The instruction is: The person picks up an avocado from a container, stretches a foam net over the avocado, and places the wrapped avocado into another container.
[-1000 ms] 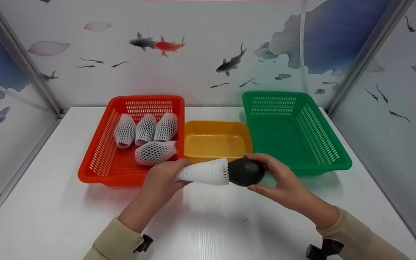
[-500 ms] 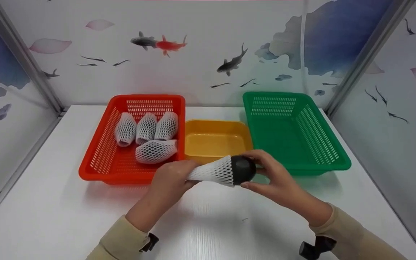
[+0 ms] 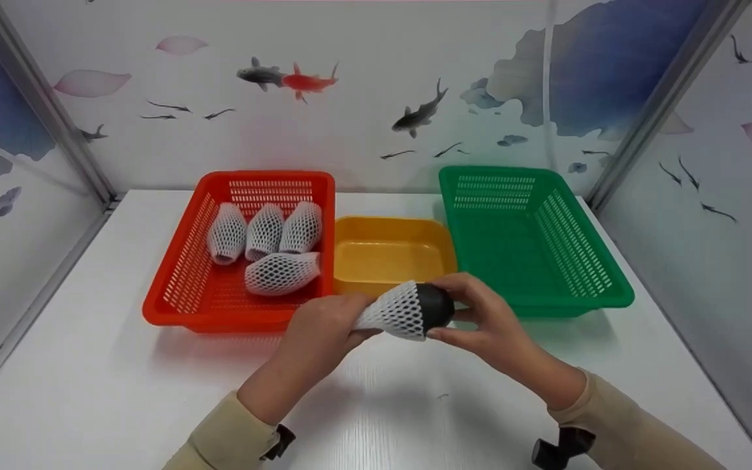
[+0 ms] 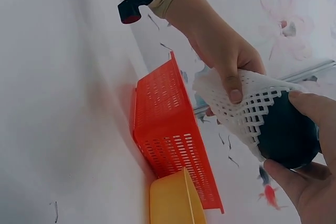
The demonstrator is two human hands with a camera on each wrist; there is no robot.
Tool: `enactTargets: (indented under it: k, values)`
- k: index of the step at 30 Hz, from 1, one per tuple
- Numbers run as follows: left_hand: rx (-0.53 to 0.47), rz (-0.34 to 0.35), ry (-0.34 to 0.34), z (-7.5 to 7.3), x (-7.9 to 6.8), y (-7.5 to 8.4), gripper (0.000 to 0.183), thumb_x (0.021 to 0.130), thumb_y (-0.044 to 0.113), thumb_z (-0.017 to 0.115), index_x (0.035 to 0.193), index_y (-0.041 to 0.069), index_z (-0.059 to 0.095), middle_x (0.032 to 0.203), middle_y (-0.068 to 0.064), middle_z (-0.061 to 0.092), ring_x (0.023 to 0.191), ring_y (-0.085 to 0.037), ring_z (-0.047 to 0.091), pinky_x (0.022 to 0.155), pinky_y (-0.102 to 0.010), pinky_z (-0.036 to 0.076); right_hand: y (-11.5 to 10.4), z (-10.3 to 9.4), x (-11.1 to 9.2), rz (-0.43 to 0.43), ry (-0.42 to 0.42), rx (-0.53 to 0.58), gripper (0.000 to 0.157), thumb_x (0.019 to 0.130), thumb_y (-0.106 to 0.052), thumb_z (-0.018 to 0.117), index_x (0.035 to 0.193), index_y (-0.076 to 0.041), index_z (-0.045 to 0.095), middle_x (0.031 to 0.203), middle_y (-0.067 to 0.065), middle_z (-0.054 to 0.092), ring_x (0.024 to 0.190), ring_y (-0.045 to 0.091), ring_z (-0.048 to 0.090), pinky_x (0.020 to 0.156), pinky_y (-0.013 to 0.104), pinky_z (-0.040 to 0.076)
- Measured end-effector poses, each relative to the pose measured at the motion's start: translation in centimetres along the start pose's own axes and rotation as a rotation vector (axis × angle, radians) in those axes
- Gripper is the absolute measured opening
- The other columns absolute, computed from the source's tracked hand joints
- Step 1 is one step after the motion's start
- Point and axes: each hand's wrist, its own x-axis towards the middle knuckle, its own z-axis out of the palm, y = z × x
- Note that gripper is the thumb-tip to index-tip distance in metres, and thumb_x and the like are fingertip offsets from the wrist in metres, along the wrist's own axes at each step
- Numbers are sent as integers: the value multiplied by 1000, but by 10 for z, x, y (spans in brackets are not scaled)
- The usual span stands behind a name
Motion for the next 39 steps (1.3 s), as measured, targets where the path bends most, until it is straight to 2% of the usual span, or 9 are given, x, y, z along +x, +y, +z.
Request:
enactTargets:
  k: [5,9,15,21,31,39]
  values:
    - [34,0,-9,0,1,2,38,85,39,72,111,13,63,99,0,71,82,-17,67,78,-29,55,3,-1,-2,-60,-24,21,54,83,2,75,133,-4,56,128,9,52,113,24,54,84,34,55]
    - [47,1,13,-1,0,3,37,85,39,73,109,14,62,96,1,70,80,-16,65,77,-29,55,4,-1,-4,-99,-33,73,55,84,10,69,135,1,52,128,15,49,115,24,55,86,34,54]
    - [123,18,62,0,4,11,37,82,36,77,105,12,62,90,-1,68,78,-18,62,80,-30,55,7,5,-3,-159,47,86,53,79,12,73,127,1,56,120,16,55,111,23,58,85,33,54]
    - [206,5,44,3,5,18,46,80,37,79,113,10,64,106,-3,70,96,-21,65,92,-37,51,13,13,-5,-225,94,92,52,73,19,74,121,5,60,120,20,55,114,23,56,86,34,54]
    - [161,-49,74,13,7,21,67,73,30,86,128,4,59,123,-10,64,111,-26,60,98,-43,46,11,22,-5,-190,116,117,49,74,16,76,118,1,60,121,20,53,115,25,56,82,37,55]
    - [110,-73,116,20,7,22,72,70,29,89,129,5,56,128,-10,61,119,-28,55,104,-48,40,11,27,-4,-181,111,132,48,74,15,77,116,1,58,116,18,55,110,24,58,80,37,56]
